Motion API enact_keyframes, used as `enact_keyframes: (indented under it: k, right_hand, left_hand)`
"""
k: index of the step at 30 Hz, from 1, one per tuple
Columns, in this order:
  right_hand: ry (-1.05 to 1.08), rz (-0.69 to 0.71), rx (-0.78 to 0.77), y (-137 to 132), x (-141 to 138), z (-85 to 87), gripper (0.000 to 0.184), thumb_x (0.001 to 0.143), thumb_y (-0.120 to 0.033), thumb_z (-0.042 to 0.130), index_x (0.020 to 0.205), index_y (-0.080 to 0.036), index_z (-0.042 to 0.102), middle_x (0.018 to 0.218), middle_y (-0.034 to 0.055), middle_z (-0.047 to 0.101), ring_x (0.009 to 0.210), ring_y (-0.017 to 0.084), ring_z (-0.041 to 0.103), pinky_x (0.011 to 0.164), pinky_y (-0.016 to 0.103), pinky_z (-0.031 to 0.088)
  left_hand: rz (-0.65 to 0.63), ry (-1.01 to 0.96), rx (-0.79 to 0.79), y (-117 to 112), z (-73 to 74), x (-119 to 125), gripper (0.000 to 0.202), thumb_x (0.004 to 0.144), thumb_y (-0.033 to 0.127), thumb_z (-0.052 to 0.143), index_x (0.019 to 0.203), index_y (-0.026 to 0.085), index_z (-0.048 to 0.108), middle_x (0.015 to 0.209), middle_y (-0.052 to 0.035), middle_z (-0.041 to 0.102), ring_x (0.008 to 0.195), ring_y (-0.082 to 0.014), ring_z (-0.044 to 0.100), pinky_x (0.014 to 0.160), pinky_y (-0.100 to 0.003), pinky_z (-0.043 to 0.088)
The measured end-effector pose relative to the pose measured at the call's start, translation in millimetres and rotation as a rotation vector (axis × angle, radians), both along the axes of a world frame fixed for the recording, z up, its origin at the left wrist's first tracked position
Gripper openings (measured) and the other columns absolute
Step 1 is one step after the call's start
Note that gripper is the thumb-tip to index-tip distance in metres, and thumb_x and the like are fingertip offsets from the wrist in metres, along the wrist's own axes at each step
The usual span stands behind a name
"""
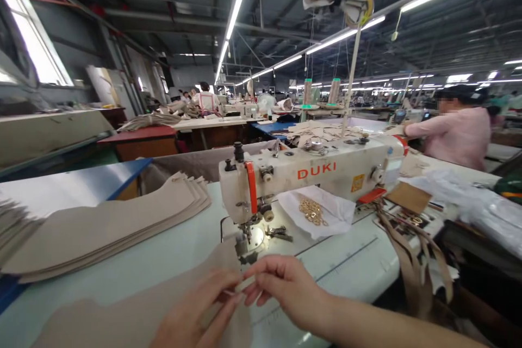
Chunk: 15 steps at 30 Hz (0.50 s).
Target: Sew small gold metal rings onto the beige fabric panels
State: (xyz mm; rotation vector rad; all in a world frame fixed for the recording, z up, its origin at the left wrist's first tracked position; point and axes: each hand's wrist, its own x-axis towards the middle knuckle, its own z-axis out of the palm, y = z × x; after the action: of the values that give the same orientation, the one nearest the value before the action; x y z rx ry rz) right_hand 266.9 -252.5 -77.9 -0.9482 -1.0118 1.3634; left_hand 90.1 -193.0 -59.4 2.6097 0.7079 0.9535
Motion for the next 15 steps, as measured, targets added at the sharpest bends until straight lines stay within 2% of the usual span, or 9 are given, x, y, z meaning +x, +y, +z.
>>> enact_keyframes:
  k: [2,4,6,8,10,12,15]
  right_hand:
    - [-0.043,-0.024,0.071,-2,1,-1.9,0.038,0.074,-0.049,0.062,0.091,-0.015,0.056,0.069,0.0008,0.063,0.065,0.014,0.063,0.062,0.026,0.046]
    - [-0.176,-0.026,0.144,-3,5,0.3,0.029,0.083,-0.041,0.054,0.098,-0.017,0.051,0.07,0.0,0.064,0.067,0.014,0.064,0.063,0.026,0.047]
    - [-0.466,-0.018,0.236,-1,18,8.8,0.019,0.088,-0.032,0.049,0.1,-0.017,0.052,0.076,0.0009,0.066,0.072,0.014,0.064,0.067,0.025,0.047]
    - [-0.885,-0.039,0.307,7,43,21.8,0.013,0.089,-0.025,0.049,0.092,-0.018,0.059,0.086,0.0015,0.068,0.082,0.014,0.063,0.073,0.023,0.046]
    - [-1.291,-0.221,0.195,21,76,34.5,0.021,0.095,-0.021,0.04,0.095,-0.018,0.061,0.094,0.0006,0.067,0.087,0.011,0.061,0.077,0.02,0.046]
    - [-1.421,-0.326,0.083,40,110,42.3,0.026,0.096,-0.015,0.035,0.104,-0.013,0.059,0.102,0.0064,0.064,0.095,0.014,0.059,0.083,0.026,0.045]
    - [-1.577,-0.325,-0.052,68,145,43.1,0.024,0.093,-0.028,0.05,0.112,-0.014,0.056,0.11,0.0078,0.059,0.094,0.019,0.059,0.08,0.038,0.05]
  left_hand:
    - [0.021,0.028,-0.261,-3,7.4,15,0.024,0.083,0.038,0.049,0.085,0.026,0.07,0.077,0.0016,0.073,0.067,-0.0143,0.069,0.062,-0.016,0.055]
    - [0.014,0.078,-0.424,1,12.1,24,0.023,0.08,0.039,0.051,0.076,0.026,0.07,0.072,0.0015,0.072,0.067,-0.016,0.067,0.062,-0.019,0.053]
    - [0.038,0.094,-0.531,10,13.0,27,0.021,0.076,0.039,0.054,0.072,0.025,0.069,0.071,0.001,0.071,0.069,-0.0176,0.066,0.066,-0.021,0.052]
    - [0.09,0.062,-0.63,21,9.9,26,0.021,0.071,0.041,0.057,0.073,0.024,0.069,0.069,0.0003,0.07,0.069,-0.0192,0.065,0.066,-0.024,0.051]
    - [0.155,0.006,-0.73,31,3.6,22,0.025,0.067,0.044,0.058,0.073,0.022,0.069,0.065,-0.0005,0.068,0.067,-0.0204,0.064,0.065,-0.026,0.051]
    - [0.2,-0.047,-0.816,37,-3.7,19,0.029,0.063,0.046,0.06,0.073,0.021,0.068,0.061,-0.0008,0.067,0.063,-0.0207,0.063,0.064,-0.027,0.051]
    - [0.207,-0.077,-0.871,41,-11.9,18,0.029,0.059,0.047,0.061,0.072,0.021,0.067,0.058,-0.0003,0.066,0.061,-0.0204,0.062,0.065,-0.028,0.051]
